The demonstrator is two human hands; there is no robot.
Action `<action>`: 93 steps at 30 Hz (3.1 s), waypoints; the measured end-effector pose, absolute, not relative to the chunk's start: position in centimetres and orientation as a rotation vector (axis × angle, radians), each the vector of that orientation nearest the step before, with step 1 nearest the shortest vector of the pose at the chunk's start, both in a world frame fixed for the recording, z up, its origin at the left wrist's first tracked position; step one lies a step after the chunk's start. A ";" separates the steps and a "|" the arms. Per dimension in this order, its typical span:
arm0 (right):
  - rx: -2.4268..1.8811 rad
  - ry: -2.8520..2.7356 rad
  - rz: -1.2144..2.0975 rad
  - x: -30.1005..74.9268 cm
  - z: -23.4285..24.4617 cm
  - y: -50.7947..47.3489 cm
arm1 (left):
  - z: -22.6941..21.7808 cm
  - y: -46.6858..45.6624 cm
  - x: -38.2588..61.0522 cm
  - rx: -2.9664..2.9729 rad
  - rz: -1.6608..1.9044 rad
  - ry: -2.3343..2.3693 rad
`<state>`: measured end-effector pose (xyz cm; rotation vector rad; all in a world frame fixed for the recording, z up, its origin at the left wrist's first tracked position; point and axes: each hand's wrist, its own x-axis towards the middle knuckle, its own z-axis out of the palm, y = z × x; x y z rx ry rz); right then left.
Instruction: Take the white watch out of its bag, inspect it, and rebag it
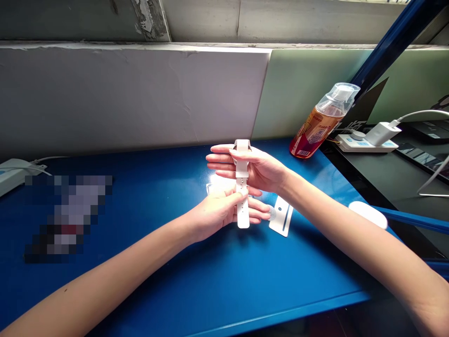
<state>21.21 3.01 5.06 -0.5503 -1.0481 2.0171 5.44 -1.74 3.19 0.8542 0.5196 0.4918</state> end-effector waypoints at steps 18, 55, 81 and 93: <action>-0.544 -1.000 2.080 21.3 5.4 2.9 | 3.2 -1.6 5.6 0.929 0.538 0.610; -0.542 -0.929 2.196 21.5 6.0 2.9 | 3.0 -1.5 5.3 0.887 0.485 0.541; -0.560 -0.865 2.209 21.6 6.7 2.8 | 2.6 -1.2 5.1 0.854 0.495 0.518; -0.530 -0.927 2.209 21.6 6.8 2.7 | 2.8 -1.3 5.0 0.825 0.484 0.511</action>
